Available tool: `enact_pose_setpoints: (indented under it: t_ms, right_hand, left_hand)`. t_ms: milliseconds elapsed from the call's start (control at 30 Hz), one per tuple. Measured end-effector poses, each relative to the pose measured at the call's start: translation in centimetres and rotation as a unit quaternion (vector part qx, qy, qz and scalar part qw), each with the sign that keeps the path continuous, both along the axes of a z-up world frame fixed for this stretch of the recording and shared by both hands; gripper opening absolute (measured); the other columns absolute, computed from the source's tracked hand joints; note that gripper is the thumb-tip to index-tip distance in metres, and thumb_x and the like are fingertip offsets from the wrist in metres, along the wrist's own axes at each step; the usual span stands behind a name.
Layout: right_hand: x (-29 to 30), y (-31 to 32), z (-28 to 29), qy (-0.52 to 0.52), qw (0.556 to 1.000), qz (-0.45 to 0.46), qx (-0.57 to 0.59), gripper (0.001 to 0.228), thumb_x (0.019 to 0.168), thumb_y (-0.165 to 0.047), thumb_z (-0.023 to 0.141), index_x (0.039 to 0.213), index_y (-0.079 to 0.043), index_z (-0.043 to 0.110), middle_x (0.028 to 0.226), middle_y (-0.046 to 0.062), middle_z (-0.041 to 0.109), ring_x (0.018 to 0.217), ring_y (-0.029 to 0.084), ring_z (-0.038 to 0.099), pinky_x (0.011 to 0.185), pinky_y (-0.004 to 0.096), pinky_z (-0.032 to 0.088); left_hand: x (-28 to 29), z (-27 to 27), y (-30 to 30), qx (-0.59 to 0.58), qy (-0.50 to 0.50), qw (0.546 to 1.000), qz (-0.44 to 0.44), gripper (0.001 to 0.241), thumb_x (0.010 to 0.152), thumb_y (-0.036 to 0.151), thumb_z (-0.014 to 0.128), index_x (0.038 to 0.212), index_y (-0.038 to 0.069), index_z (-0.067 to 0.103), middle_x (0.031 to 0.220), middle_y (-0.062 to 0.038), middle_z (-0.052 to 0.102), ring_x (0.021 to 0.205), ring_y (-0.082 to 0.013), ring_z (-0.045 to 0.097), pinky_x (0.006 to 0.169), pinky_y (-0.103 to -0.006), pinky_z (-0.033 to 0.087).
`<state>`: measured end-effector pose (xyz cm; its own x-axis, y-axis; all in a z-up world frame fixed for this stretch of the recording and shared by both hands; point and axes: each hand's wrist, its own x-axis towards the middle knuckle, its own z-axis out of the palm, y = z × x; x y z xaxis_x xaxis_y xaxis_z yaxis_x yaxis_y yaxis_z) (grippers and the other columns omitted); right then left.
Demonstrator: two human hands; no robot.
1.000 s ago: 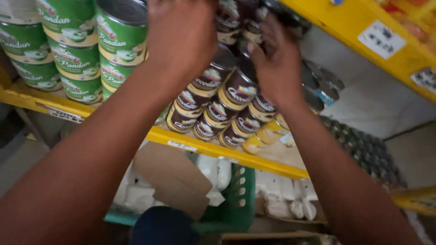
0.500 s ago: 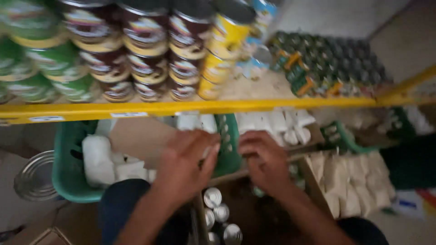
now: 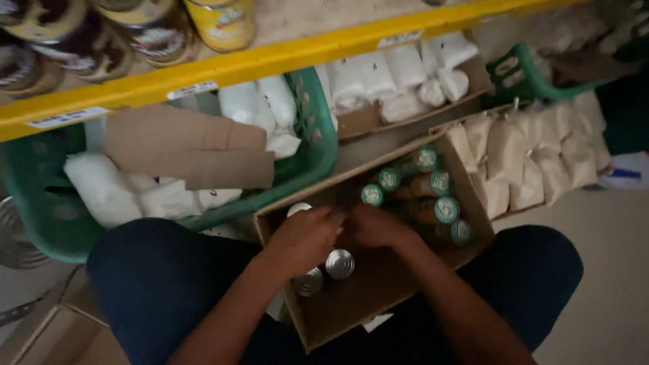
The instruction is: Stocking canned goods onto metal shelves from boxes and baskets on the floor.
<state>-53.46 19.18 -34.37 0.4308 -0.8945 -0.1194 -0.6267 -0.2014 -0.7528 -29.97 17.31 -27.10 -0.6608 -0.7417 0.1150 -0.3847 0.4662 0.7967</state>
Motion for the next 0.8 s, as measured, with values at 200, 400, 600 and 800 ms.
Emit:
enact_pose_setpoints:
  t_ms: [200,400,600,800]
  right_hand:
    - [-0.2,0.2,-1.9,0.032,0.993,0.0,0.112,0.031,0.084,-0.015,0.062,0.113,-0.005,0.071,0.105,0.018,0.074,0.092,0.036,0.069,0.078,0.044,0.055]
    - [1.0,-3.1,-2.5,0.07,0.978,0.019,0.195,0.035,0.086,-0.023,0.061,0.115,-0.005,0.07,0.103,0.017,0.074,0.087,0.033,0.069,0.075,0.042,0.056]
    - [3.5,-6.9,-2.7,0.119,0.953,0.063,0.271,0.039,0.089,-0.031,0.06,0.117,-0.005,0.07,0.1,0.016,0.074,0.082,0.031,0.069,0.072,0.041,0.057]
    - [5.3,-7.6,-0.8,0.168,0.922,0.082,0.338,0.045,0.091,-0.039,0.059,0.119,-0.006,0.069,0.098,0.014,0.074,0.077,0.028,0.069,0.069,0.04,0.058]
  left_hand:
    - [-1.2,-6.6,0.0,0.09,-0.263,0.954,-0.11,0.024,0.079,0.006,0.067,0.103,0.005,0.069,0.111,-0.019,0.067,0.102,-0.0398,0.067,0.084,-0.0508,0.056]
    - [-2.2,-5.2,-1.7,0.144,-0.373,0.911,-0.104,0.021,0.097,0.015,0.062,0.115,0.006,0.068,0.117,-0.021,0.068,0.108,-0.0373,0.067,0.09,-0.0506,0.055]
    - [-1.1,-5.0,-2.2,0.172,-0.402,0.89,-0.125,0.029,0.085,0.007,0.074,0.113,0.001,0.069,0.129,-0.023,0.06,0.115,-0.0382,0.062,0.095,-0.0491,0.054]
    - [-0.9,-6.6,-2.0,0.127,-0.365,0.917,-0.102,0.025,0.084,0.004,0.073,0.108,0.0,0.071,0.126,-0.023,0.061,0.114,-0.0404,0.061,0.098,-0.0535,0.049]
